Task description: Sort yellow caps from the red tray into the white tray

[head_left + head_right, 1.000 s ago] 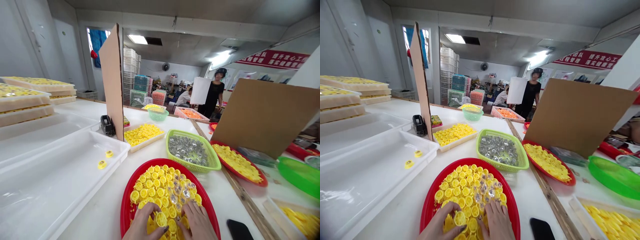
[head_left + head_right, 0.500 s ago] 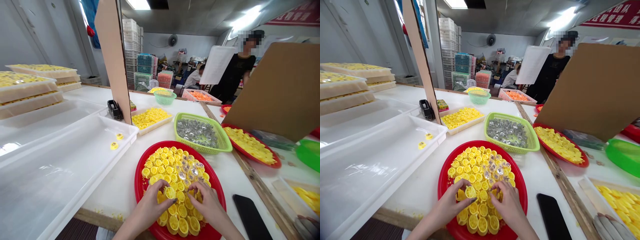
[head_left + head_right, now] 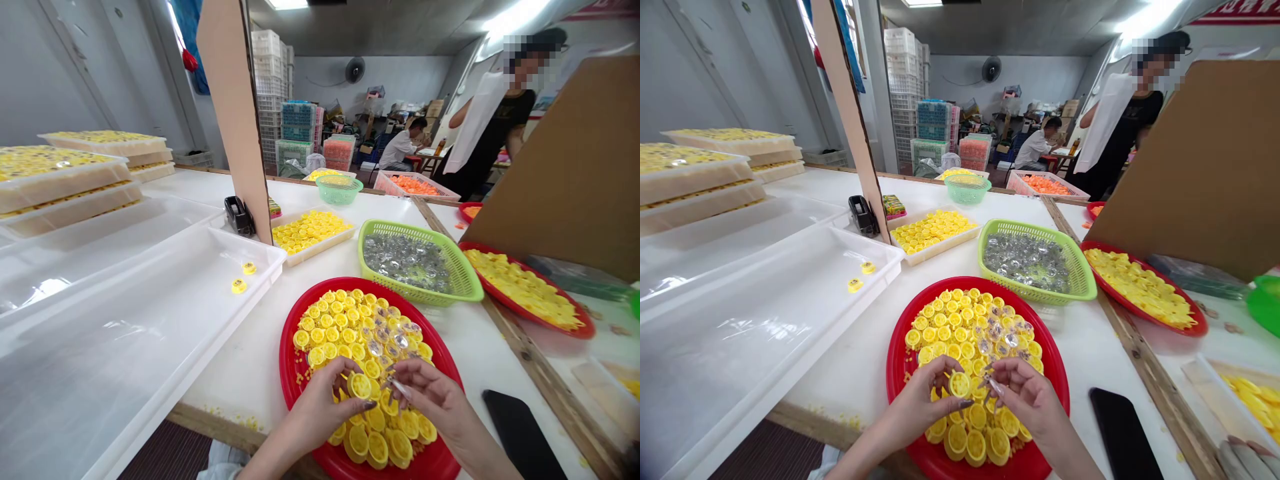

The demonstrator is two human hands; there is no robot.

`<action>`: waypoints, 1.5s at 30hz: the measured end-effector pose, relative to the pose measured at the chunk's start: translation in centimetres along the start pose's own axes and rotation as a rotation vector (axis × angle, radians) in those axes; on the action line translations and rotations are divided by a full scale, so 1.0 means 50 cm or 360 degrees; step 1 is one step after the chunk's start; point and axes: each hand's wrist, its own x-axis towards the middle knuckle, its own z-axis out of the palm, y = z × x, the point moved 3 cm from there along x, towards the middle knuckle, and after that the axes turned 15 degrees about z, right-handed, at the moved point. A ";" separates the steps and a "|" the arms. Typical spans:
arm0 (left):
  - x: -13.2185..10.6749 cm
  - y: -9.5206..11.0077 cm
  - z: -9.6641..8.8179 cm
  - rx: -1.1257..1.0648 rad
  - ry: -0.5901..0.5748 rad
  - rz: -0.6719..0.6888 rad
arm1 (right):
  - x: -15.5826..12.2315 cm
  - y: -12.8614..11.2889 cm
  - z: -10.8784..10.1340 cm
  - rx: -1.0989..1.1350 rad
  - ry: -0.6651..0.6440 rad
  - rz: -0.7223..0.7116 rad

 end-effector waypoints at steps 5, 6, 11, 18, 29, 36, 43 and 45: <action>0.002 0.000 0.021 -0.0293 0.0040 0.0049 | -0.004 0.001 0.038 0.0014 -0.0066 -0.0115; 0.002 0.001 0.025 -0.0289 0.0044 0.0059 | -0.004 0.001 0.045 -0.0044 -0.0040 -0.0202; -0.002 0.010 0.029 -0.0043 0.0113 0.0050 | -0.028 0.003 0.071 -0.0511 0.0416 -0.0758; -0.008 0.033 0.031 0.0118 0.0278 0.0171 | -0.073 0.015 0.097 -0.1113 0.0708 -0.1386; -0.017 0.060 0.032 0.0336 0.0235 0.0308 | -0.071 0.004 0.077 -0.1225 0.0769 -0.1398; -0.023 0.069 0.030 0.0393 0.0119 0.0363 | -0.080 -0.016 0.067 -0.1247 0.0553 -0.1404; -0.058 0.093 0.018 0.0228 -0.0015 0.0261 | -0.084 -0.004 0.061 -0.1174 0.0619 -0.1330; -0.056 0.095 0.020 0.0143 0.0070 0.0149 | -0.086 -0.006 0.065 -0.1143 0.0607 -0.1321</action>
